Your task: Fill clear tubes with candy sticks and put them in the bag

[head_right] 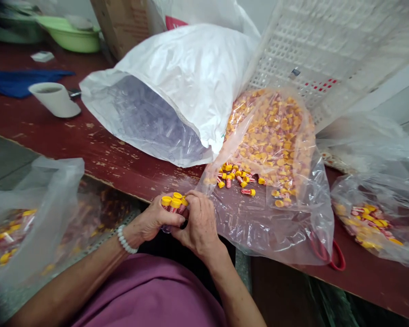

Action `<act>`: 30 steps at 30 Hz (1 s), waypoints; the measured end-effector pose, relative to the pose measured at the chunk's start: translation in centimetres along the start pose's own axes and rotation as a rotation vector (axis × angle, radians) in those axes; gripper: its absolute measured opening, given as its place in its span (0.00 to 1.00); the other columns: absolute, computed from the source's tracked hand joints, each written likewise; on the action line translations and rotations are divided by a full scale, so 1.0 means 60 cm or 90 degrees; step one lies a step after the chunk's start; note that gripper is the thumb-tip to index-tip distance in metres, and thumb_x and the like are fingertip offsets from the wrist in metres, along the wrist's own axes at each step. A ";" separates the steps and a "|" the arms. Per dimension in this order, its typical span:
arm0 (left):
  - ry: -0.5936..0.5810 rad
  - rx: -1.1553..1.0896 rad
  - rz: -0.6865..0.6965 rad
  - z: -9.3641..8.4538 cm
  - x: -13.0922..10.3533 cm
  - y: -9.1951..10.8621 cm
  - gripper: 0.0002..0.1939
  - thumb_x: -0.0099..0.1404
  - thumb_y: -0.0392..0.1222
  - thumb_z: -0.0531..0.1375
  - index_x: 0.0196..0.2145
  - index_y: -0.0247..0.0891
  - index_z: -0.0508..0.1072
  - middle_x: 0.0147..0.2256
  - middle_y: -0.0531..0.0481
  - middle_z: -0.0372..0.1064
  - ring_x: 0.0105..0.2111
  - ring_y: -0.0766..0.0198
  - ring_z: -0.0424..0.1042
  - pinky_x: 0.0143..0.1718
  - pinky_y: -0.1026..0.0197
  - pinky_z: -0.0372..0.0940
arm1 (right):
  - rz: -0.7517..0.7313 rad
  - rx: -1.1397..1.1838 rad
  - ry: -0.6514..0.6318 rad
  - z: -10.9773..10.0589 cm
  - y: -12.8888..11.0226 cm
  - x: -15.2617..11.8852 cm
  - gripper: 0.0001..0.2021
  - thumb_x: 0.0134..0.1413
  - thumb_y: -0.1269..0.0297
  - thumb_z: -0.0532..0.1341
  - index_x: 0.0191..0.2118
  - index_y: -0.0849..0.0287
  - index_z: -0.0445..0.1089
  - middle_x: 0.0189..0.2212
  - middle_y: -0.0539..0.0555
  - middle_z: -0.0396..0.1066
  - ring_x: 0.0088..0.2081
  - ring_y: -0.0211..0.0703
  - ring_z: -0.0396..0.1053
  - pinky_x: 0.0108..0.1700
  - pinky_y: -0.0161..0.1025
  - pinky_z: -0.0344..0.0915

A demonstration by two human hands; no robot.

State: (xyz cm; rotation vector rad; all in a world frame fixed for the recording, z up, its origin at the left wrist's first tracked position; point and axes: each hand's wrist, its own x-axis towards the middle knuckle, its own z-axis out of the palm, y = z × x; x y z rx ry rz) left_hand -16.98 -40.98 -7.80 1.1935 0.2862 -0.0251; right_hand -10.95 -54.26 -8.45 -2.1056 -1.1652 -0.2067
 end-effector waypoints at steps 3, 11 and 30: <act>0.028 -0.014 -0.008 0.000 0.002 -0.002 0.13 0.41 0.27 0.63 0.28 0.33 0.69 0.25 0.55 0.65 0.25 0.70 0.63 0.27 0.67 0.59 | 0.014 0.032 -0.012 0.006 -0.001 0.002 0.28 0.34 0.71 0.64 0.46 0.57 0.56 0.45 0.58 0.64 0.47 0.50 0.64 0.46 0.48 0.64; 0.068 -0.005 0.000 -0.014 0.003 -0.003 0.10 0.42 0.29 0.60 0.27 0.33 0.69 0.23 0.56 0.62 0.22 0.70 0.60 0.23 0.66 0.58 | -0.002 0.003 -0.063 0.005 -0.026 0.002 0.46 0.33 0.60 0.71 0.59 0.57 0.48 0.59 0.64 0.51 0.58 0.57 0.53 0.55 0.55 0.58; 0.087 -0.062 -0.027 -0.029 -0.013 0.002 0.12 0.42 0.30 0.58 0.29 0.36 0.69 0.24 0.57 0.61 0.22 0.70 0.59 0.23 0.67 0.57 | -0.022 0.078 0.022 0.047 -0.038 0.021 0.40 0.37 0.61 0.68 0.57 0.57 0.51 0.56 0.63 0.54 0.57 0.57 0.55 0.54 0.55 0.59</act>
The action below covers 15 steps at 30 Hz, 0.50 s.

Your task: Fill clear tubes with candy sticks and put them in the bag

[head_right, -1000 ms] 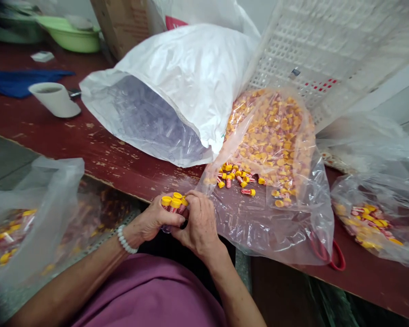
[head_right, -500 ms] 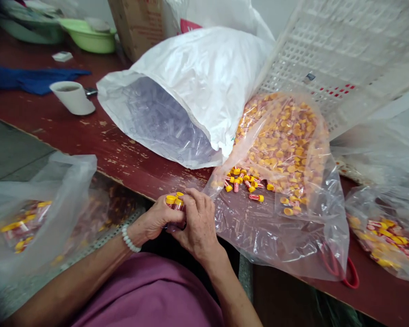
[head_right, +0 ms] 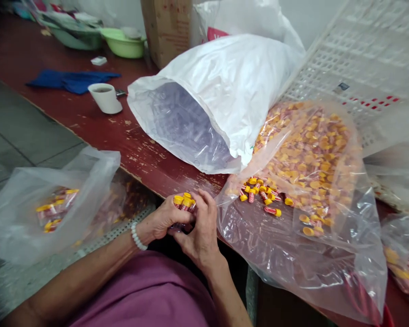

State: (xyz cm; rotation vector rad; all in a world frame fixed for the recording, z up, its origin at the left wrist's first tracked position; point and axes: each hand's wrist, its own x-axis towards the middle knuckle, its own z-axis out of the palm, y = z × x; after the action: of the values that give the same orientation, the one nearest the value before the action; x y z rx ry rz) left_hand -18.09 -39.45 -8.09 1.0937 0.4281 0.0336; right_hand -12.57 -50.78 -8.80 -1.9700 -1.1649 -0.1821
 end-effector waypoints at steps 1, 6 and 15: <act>-0.003 -0.003 0.005 -0.002 -0.001 0.000 0.12 0.42 0.30 0.58 0.29 0.36 0.69 0.23 0.57 0.61 0.22 0.70 0.59 0.23 0.66 0.57 | -0.007 -0.004 -0.006 0.000 0.000 0.001 0.43 0.37 0.61 0.68 0.60 0.58 0.48 0.58 0.64 0.52 0.58 0.58 0.53 0.55 0.56 0.58; 0.026 -0.007 0.039 -0.010 -0.009 -0.007 0.11 0.37 0.26 0.56 0.22 0.35 0.66 0.21 0.57 0.59 0.23 0.71 0.57 0.23 0.68 0.53 | -0.113 -0.059 -0.112 0.005 0.001 0.001 0.36 0.41 0.63 0.66 0.58 0.58 0.52 0.53 0.62 0.62 0.52 0.57 0.60 0.51 0.54 0.59; 0.078 -0.022 -0.003 -0.061 -0.040 -0.008 0.10 0.34 0.27 0.60 0.17 0.34 0.64 0.19 0.57 0.57 0.20 0.73 0.55 0.18 0.69 0.50 | -0.242 -0.061 -0.112 0.062 -0.026 0.018 0.29 0.45 0.54 0.64 0.52 0.59 0.59 0.44 0.63 0.65 0.42 0.56 0.63 0.39 0.52 0.64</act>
State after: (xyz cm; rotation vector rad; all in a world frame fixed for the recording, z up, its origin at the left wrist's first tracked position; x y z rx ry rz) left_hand -21.69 -37.14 -9.14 1.0604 0.5386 0.1046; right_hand -14.15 -47.07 -9.79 -1.8562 -1.6701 -0.2684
